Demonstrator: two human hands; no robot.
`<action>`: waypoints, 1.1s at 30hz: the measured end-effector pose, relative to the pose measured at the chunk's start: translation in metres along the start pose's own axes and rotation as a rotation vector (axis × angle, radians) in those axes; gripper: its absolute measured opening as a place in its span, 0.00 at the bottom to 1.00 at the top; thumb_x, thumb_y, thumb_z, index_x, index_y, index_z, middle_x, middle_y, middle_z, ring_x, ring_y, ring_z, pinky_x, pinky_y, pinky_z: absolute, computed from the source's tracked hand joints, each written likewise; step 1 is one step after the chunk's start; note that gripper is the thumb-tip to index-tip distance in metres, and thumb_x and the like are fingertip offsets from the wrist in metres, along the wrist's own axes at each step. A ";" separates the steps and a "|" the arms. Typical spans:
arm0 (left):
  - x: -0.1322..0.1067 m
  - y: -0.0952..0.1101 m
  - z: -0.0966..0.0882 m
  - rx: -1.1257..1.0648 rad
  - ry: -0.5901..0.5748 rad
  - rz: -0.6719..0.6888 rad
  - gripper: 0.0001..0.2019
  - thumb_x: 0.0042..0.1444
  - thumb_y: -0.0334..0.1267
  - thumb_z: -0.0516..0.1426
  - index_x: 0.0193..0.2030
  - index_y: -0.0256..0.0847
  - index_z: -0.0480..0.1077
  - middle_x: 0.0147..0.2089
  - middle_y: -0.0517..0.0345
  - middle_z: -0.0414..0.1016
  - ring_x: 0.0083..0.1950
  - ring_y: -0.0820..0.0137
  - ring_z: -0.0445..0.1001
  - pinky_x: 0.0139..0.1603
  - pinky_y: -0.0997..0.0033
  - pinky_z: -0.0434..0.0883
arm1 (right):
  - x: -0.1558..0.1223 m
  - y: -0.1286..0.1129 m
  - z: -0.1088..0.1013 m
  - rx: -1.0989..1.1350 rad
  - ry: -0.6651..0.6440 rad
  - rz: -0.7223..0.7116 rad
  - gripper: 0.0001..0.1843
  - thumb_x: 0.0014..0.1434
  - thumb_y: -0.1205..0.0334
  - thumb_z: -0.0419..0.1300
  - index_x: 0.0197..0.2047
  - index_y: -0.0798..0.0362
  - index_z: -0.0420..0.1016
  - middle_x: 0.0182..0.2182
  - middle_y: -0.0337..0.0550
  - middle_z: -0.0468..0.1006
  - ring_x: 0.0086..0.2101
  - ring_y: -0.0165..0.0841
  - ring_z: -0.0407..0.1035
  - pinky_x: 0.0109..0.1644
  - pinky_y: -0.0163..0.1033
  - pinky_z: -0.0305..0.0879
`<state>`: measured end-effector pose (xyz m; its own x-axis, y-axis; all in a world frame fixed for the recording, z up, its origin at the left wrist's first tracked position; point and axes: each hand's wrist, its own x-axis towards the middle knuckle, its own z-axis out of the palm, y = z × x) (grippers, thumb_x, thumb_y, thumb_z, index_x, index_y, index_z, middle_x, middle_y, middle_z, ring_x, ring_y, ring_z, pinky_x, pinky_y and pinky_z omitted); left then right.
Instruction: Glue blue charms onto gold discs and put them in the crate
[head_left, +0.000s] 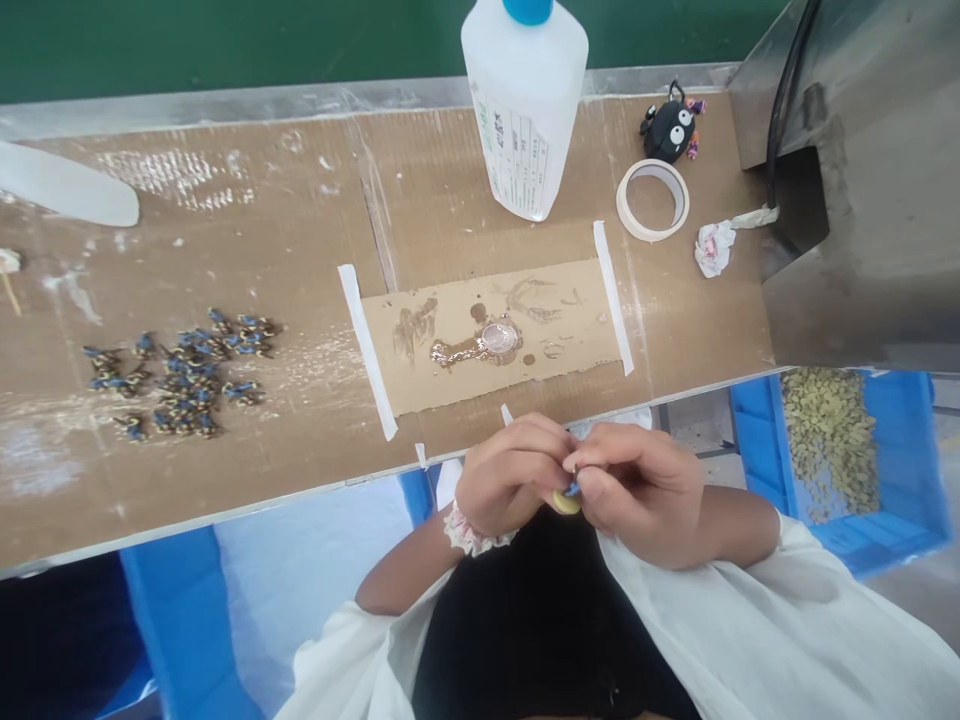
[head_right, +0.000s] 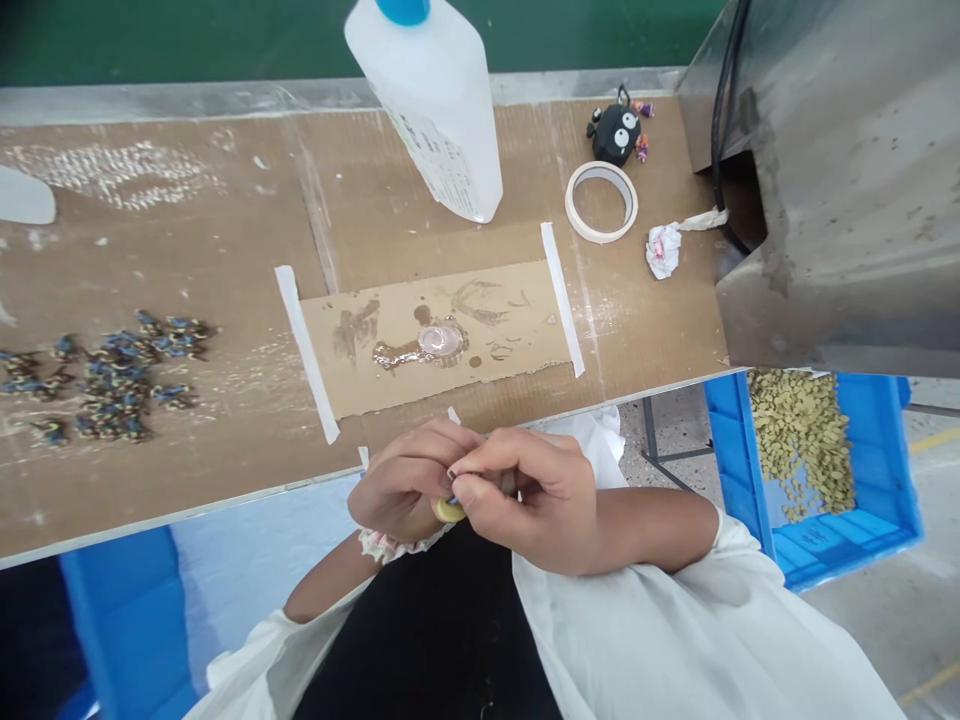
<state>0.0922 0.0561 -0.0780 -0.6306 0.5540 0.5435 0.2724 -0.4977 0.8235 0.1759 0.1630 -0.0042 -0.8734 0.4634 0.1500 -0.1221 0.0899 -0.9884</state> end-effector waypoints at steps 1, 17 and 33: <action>0.000 0.000 0.000 -0.003 0.003 -0.002 0.04 0.58 0.33 0.63 0.40 0.44 0.72 0.34 0.57 0.78 0.36 0.69 0.78 0.34 0.71 0.77 | 0.000 0.000 0.000 -0.001 -0.001 -0.003 0.05 0.61 0.70 0.58 0.36 0.51 0.72 0.19 0.32 0.69 0.17 0.24 0.60 0.21 0.31 0.61; 0.002 0.002 0.000 -0.025 -0.020 -0.014 0.04 0.58 0.35 0.62 0.39 0.42 0.71 0.34 0.56 0.77 0.36 0.69 0.78 0.35 0.71 0.77 | -0.003 -0.001 -0.001 0.036 -0.025 -0.030 0.10 0.60 0.76 0.57 0.39 0.52 0.72 0.19 0.29 0.65 0.16 0.23 0.60 0.22 0.31 0.62; 0.009 0.007 -0.021 0.137 -0.127 -0.010 0.15 0.59 0.40 0.61 0.52 0.40 0.73 0.41 0.50 0.79 0.43 0.67 0.79 0.44 0.66 0.78 | 0.007 0.013 -0.023 -0.371 -0.177 -0.510 0.13 0.65 0.73 0.55 0.52 0.57 0.70 0.32 0.48 0.77 0.31 0.32 0.71 0.34 0.39 0.71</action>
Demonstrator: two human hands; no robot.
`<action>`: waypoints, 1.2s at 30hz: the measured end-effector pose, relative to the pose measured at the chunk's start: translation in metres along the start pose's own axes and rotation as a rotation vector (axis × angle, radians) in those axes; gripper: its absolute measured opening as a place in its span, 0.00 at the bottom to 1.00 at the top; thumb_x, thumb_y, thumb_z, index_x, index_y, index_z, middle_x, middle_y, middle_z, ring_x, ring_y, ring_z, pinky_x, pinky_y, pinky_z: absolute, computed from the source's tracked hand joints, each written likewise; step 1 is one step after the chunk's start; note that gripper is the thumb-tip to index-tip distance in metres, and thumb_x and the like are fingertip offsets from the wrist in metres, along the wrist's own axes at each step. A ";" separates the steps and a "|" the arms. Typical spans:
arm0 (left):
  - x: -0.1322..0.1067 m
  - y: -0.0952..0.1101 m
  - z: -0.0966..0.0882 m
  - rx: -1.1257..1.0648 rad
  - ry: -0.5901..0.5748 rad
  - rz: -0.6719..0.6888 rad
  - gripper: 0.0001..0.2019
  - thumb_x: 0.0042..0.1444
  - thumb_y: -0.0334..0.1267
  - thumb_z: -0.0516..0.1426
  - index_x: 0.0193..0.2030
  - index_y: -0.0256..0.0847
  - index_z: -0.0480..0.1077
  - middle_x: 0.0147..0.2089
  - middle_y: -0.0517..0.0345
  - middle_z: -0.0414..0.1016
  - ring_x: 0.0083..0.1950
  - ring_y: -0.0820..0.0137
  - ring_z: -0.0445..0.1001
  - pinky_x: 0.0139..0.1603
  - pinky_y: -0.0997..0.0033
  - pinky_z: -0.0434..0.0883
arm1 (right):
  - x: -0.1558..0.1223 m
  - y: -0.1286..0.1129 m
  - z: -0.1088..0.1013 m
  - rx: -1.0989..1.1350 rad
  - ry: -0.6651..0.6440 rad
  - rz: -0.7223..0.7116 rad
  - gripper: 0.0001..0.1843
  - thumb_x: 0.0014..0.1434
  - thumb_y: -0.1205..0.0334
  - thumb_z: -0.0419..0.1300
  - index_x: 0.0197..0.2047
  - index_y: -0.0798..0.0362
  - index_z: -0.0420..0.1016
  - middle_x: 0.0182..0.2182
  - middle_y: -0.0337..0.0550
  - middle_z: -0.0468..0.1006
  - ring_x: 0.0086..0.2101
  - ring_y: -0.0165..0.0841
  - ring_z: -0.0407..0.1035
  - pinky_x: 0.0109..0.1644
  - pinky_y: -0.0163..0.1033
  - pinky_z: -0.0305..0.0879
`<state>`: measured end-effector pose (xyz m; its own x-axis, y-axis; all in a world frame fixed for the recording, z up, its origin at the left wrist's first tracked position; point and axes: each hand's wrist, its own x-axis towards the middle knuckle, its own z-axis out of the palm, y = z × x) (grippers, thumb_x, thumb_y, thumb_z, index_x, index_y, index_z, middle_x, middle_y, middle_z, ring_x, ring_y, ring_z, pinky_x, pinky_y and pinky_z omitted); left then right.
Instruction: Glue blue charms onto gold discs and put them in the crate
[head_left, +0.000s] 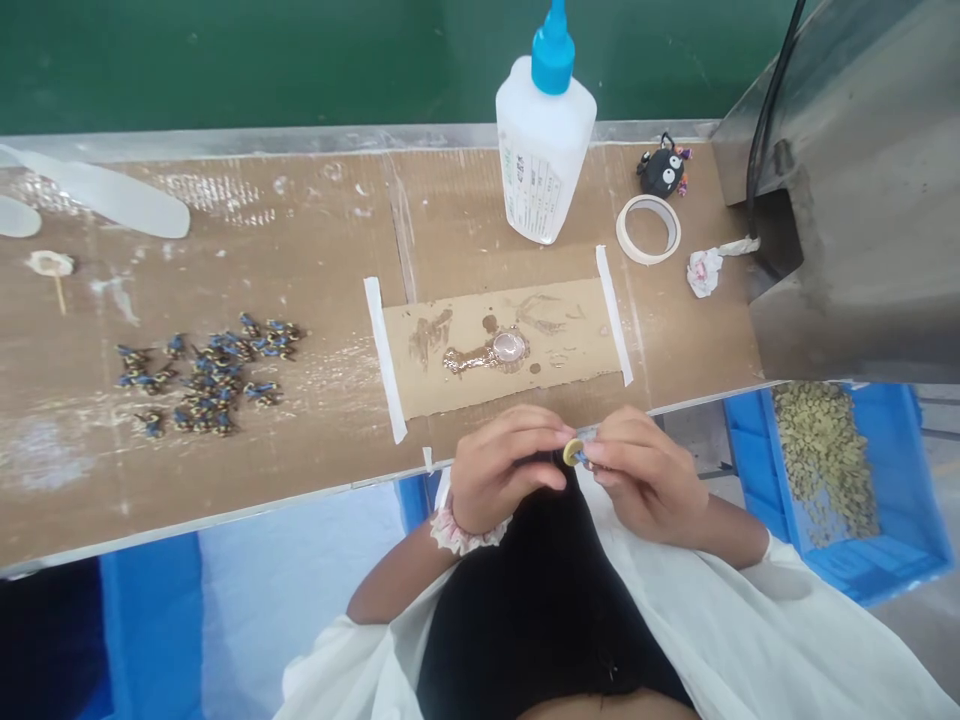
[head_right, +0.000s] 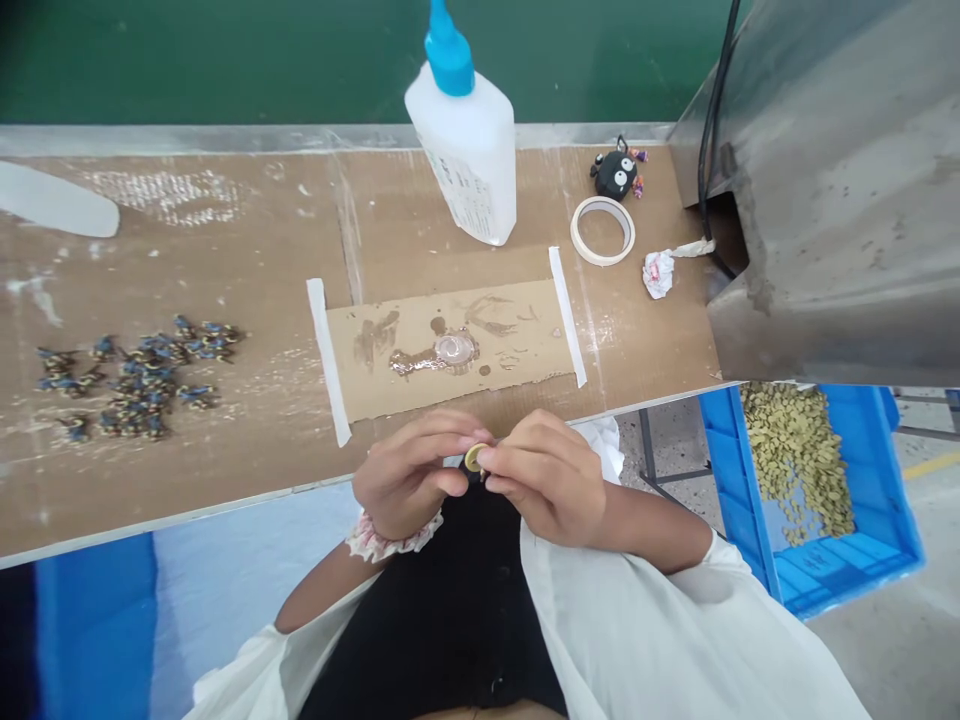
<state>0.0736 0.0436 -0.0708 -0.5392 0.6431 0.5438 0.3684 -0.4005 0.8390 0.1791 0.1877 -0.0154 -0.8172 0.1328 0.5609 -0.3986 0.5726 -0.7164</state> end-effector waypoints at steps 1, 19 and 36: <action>-0.001 0.001 0.000 0.002 0.004 -0.001 0.15 0.59 0.39 0.61 0.52 0.40 0.73 0.41 0.50 0.80 0.43 0.67 0.79 0.44 0.67 0.78 | -0.001 0.000 -0.001 -0.024 -0.017 -0.009 0.14 0.65 0.73 0.55 0.53 0.55 0.70 0.33 0.47 0.78 0.32 0.32 0.72 0.35 0.39 0.71; -0.003 0.004 -0.003 0.069 0.077 0.028 0.20 0.56 0.37 0.64 0.55 0.44 0.71 0.42 0.54 0.80 0.42 0.70 0.80 0.43 0.72 0.79 | -0.001 -0.002 0.006 -0.126 -0.041 -0.054 0.17 0.64 0.73 0.53 0.54 0.50 0.69 0.35 0.46 0.78 0.33 0.34 0.73 0.33 0.40 0.71; -0.086 0.029 -0.055 0.287 0.808 -0.127 0.12 0.53 0.30 0.65 0.44 0.43 0.74 0.43 0.55 0.76 0.36 0.72 0.80 0.35 0.71 0.81 | 0.018 0.007 0.053 0.126 -0.215 0.198 0.15 0.63 0.70 0.58 0.51 0.48 0.74 0.33 0.42 0.77 0.34 0.35 0.73 0.34 0.39 0.71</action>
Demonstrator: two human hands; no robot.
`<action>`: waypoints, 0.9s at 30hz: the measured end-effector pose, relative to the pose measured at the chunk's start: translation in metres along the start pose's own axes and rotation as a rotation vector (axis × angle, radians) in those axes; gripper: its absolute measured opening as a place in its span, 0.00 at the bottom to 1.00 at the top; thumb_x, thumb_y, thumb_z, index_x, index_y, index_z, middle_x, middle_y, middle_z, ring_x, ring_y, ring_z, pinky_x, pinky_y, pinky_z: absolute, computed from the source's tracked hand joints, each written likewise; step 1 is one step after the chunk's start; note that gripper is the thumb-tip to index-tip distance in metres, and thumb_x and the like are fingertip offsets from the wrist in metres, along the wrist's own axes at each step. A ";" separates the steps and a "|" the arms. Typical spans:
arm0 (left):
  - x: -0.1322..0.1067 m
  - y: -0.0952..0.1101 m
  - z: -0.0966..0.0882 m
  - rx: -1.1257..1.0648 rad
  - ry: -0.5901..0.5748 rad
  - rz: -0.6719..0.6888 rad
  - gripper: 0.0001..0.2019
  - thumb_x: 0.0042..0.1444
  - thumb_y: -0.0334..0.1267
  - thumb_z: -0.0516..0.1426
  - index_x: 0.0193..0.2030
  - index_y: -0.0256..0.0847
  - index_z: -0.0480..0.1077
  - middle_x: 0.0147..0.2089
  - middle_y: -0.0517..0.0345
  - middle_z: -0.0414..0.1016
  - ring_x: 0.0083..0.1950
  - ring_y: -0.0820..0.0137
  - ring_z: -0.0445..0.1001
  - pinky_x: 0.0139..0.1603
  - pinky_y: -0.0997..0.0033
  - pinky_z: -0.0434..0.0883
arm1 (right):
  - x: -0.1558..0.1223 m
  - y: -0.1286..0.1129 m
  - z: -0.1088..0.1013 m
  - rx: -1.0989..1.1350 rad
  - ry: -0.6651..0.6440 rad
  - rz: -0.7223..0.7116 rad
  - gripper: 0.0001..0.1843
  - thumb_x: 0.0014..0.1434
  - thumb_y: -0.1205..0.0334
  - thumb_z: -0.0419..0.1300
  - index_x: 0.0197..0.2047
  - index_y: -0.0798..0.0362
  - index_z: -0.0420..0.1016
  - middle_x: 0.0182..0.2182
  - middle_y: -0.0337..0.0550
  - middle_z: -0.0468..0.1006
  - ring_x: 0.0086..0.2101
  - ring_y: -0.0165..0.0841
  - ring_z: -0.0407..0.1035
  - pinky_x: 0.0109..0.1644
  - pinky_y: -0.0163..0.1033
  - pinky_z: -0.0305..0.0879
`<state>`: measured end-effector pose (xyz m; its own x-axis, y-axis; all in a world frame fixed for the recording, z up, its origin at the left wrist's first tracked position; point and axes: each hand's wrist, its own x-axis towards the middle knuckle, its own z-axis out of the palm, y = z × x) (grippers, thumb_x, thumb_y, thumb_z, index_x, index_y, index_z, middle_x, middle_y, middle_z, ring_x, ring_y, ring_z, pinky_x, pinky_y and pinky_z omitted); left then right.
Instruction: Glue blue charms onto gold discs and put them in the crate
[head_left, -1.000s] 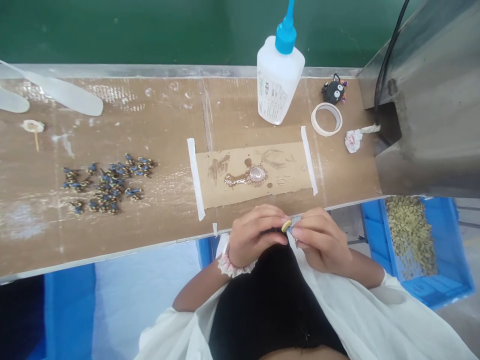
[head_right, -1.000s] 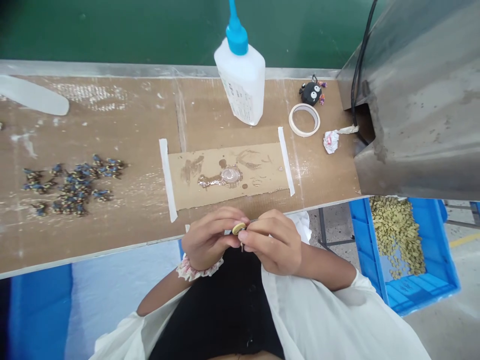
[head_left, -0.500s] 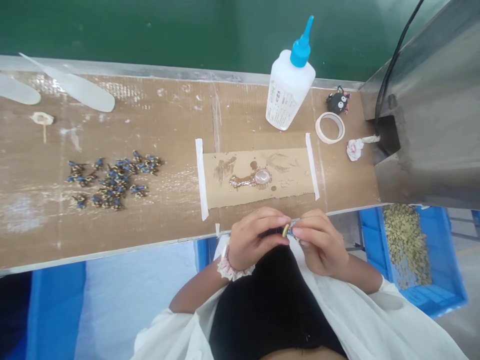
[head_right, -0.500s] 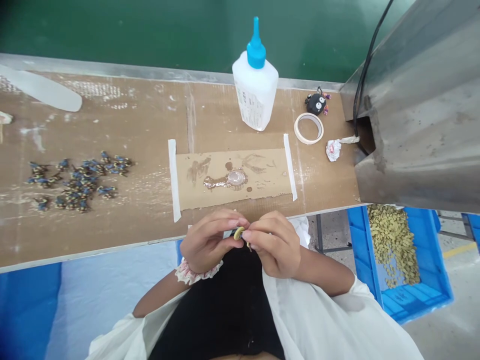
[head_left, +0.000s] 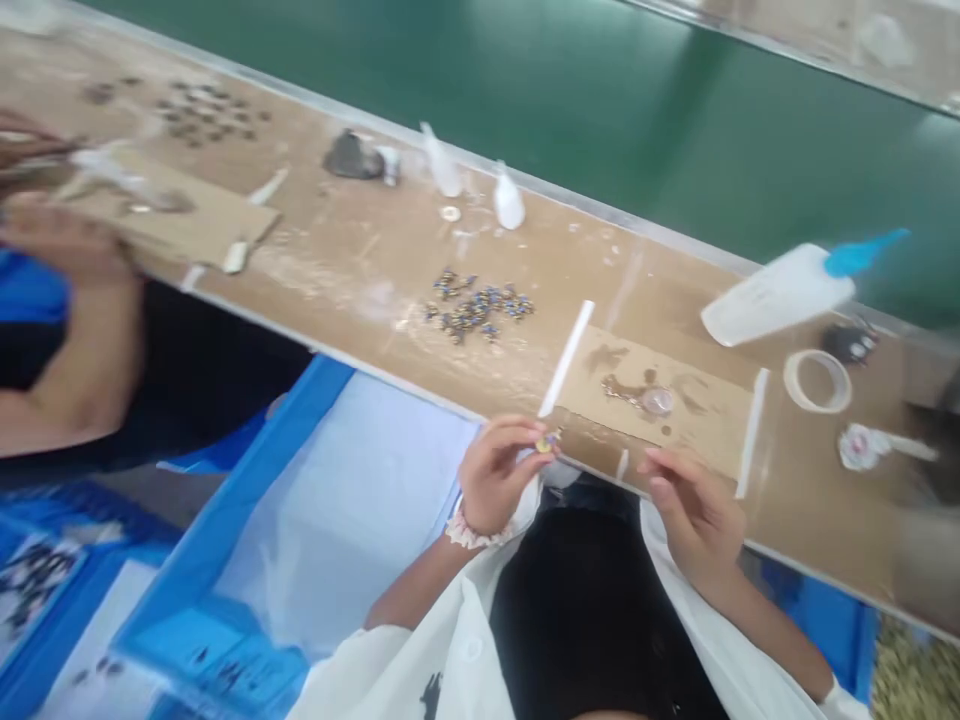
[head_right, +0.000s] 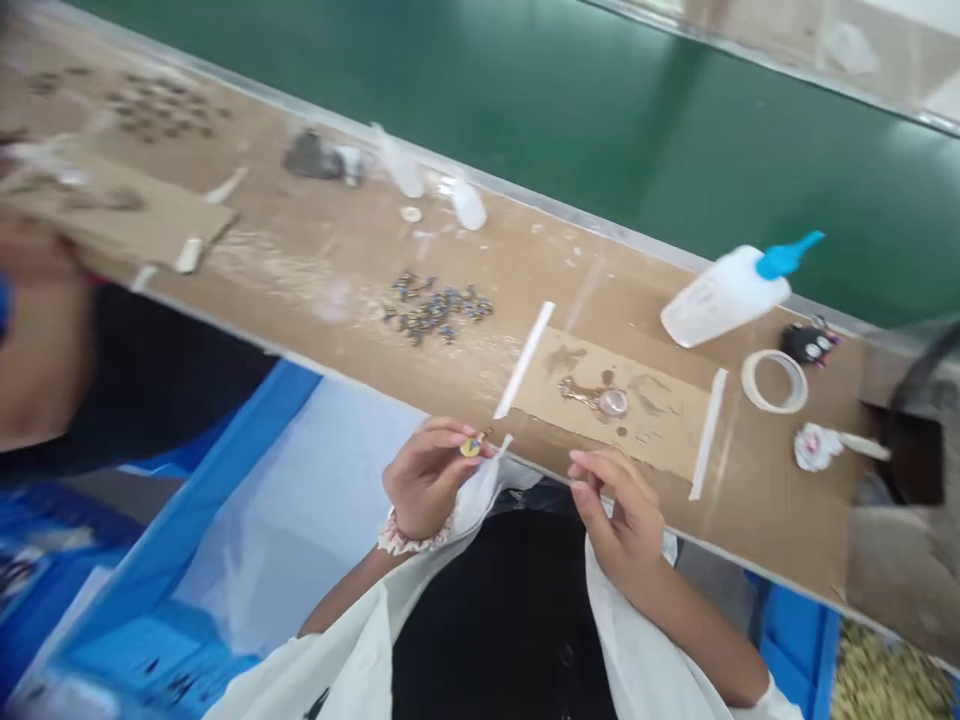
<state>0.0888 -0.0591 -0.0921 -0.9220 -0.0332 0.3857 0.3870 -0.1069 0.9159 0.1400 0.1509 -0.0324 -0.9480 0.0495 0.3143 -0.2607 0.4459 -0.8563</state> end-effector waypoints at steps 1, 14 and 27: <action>-0.004 -0.004 -0.016 0.022 0.135 -0.031 0.10 0.53 0.31 0.66 0.42 0.42 0.73 0.42 0.56 0.75 0.35 0.72 0.79 0.33 0.72 0.80 | 0.001 0.001 0.003 0.002 -0.027 0.004 0.14 0.62 0.70 0.58 0.50 0.48 0.75 0.33 0.42 0.78 0.34 0.35 0.74 0.34 0.38 0.72; -0.052 -0.093 -0.202 0.837 0.357 -0.388 0.12 0.59 0.44 0.58 0.31 0.37 0.71 0.36 0.55 0.73 0.40 0.68 0.76 0.39 0.67 0.77 | 0.007 0.010 0.037 -0.029 -0.110 0.182 0.08 0.61 0.57 0.62 0.40 0.50 0.79 0.35 0.45 0.81 0.33 0.37 0.76 0.34 0.37 0.74; -0.041 -0.190 -0.245 1.129 -0.447 -0.561 0.11 0.64 0.41 0.57 0.47 0.36 0.71 0.47 0.52 0.75 0.46 0.66 0.75 0.47 0.59 0.76 | 0.023 0.018 0.070 -0.078 -0.139 0.310 0.14 0.58 0.50 0.63 0.36 0.53 0.81 0.32 0.47 0.81 0.31 0.38 0.76 0.33 0.38 0.75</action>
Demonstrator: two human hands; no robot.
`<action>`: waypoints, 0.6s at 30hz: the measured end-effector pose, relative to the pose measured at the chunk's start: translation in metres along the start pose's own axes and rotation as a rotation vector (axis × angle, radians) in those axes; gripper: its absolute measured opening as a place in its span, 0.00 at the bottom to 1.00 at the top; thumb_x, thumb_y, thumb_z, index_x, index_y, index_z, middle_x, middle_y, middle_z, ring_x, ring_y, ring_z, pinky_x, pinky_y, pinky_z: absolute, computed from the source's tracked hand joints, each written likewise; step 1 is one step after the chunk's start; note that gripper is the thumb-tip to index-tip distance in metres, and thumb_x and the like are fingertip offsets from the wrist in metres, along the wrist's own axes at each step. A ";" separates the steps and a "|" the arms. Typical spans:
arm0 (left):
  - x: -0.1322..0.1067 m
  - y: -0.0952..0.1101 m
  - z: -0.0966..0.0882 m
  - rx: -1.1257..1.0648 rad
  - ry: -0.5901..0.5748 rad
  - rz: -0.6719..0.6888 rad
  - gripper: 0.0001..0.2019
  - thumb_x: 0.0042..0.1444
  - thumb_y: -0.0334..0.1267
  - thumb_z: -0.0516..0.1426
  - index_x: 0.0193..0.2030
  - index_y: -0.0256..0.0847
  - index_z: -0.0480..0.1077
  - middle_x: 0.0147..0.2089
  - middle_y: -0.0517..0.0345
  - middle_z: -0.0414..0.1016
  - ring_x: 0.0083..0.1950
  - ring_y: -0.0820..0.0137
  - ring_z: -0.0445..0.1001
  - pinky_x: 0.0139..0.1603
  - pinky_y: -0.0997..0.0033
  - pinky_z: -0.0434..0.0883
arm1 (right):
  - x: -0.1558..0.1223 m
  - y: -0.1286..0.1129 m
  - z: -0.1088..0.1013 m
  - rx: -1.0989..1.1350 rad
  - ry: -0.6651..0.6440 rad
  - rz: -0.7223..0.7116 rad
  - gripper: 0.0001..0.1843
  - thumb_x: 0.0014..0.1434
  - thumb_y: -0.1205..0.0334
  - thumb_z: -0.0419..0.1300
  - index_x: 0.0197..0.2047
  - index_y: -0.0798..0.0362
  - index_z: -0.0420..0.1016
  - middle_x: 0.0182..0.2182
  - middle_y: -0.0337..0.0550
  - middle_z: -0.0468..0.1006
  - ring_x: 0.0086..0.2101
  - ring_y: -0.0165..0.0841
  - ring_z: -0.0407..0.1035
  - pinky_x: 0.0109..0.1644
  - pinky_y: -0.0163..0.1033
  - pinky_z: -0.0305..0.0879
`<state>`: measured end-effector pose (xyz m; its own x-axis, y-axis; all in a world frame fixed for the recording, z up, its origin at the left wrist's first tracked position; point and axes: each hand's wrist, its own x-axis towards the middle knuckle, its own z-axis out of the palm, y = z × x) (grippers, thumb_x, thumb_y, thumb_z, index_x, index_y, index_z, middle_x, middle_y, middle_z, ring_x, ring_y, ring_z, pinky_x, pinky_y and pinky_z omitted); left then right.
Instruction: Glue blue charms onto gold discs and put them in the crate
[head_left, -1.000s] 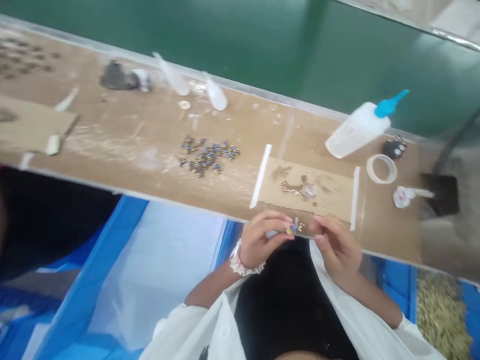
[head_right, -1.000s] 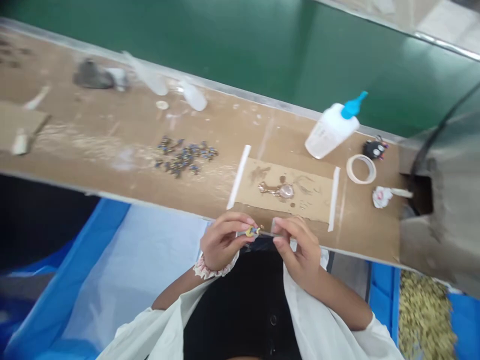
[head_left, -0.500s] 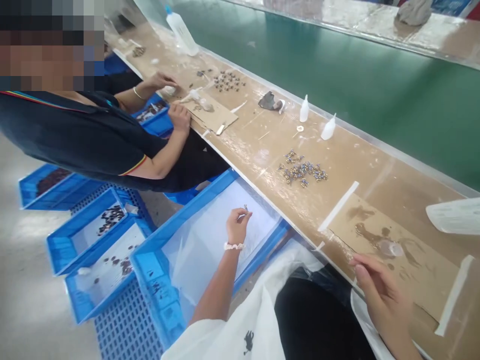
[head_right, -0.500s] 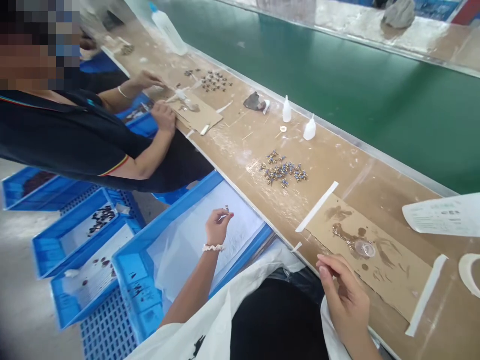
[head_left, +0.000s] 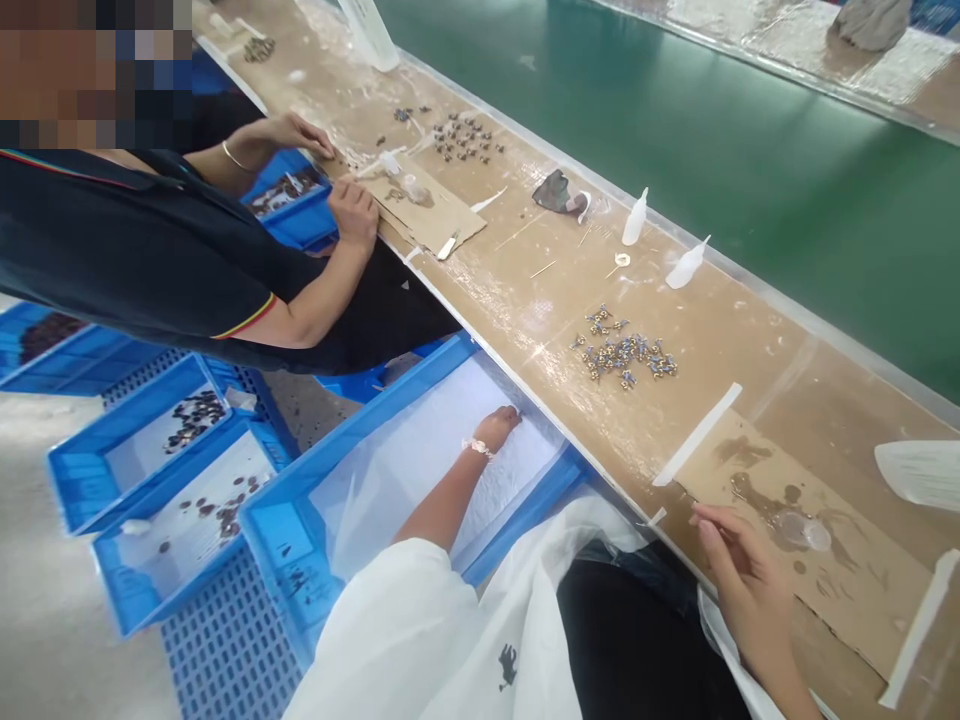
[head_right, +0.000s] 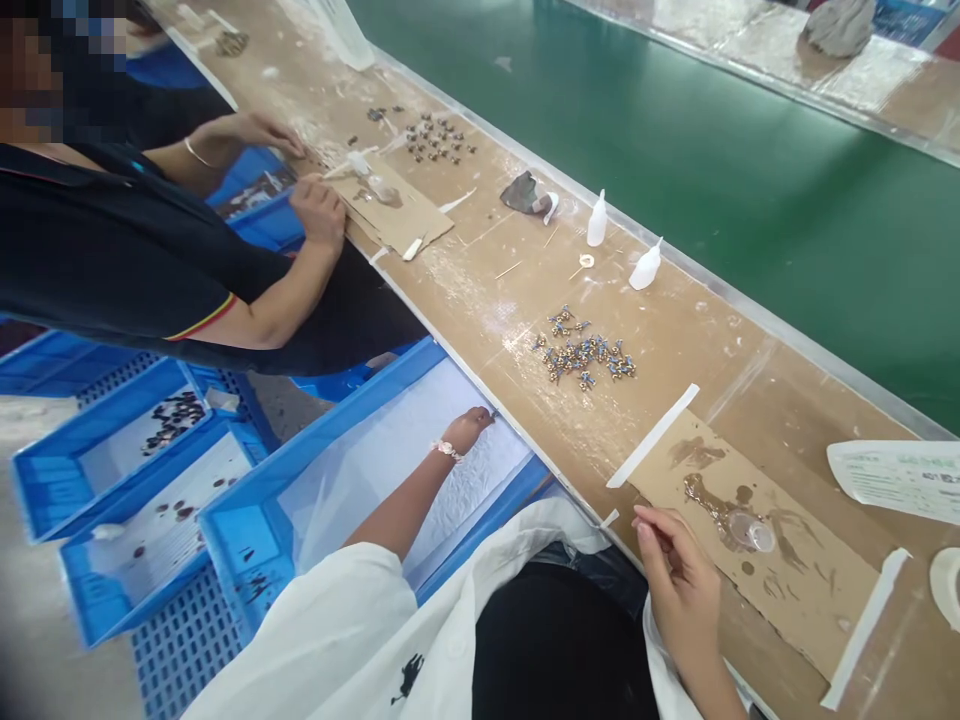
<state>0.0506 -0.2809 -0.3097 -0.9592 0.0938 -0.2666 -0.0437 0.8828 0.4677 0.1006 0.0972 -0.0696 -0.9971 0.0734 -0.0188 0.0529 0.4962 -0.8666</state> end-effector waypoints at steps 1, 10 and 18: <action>0.002 -0.002 0.003 0.016 -0.014 0.012 0.11 0.64 0.41 0.57 0.48 0.36 0.71 0.48 0.51 0.75 0.47 0.66 0.75 0.48 0.58 0.76 | 0.002 0.002 0.003 -0.005 -0.014 0.010 0.14 0.58 0.50 0.63 0.36 0.52 0.81 0.33 0.47 0.81 0.31 0.38 0.76 0.32 0.38 0.75; -0.003 -0.020 0.022 0.053 0.027 0.076 0.14 0.64 0.39 0.57 0.54 0.37 0.69 0.52 0.50 0.74 0.50 0.63 0.75 0.50 0.55 0.75 | 0.011 0.016 0.029 0.025 -0.186 0.047 0.12 0.62 0.53 0.60 0.39 0.53 0.79 0.34 0.46 0.78 0.30 0.33 0.73 0.31 0.35 0.72; -0.002 -0.039 0.032 0.040 0.105 0.077 0.11 0.64 0.39 0.56 0.50 0.36 0.71 0.49 0.51 0.75 0.48 0.66 0.75 0.49 0.58 0.76 | 0.015 0.030 0.033 -0.056 -0.190 0.036 0.13 0.64 0.52 0.58 0.40 0.52 0.78 0.36 0.47 0.78 0.32 0.35 0.73 0.30 0.36 0.70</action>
<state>0.0635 -0.3006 -0.3543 -0.9833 0.1156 -0.1407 0.0407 0.8924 0.4493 0.0856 0.0846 -0.1124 -0.9866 -0.0696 -0.1477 0.0866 0.5435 -0.8349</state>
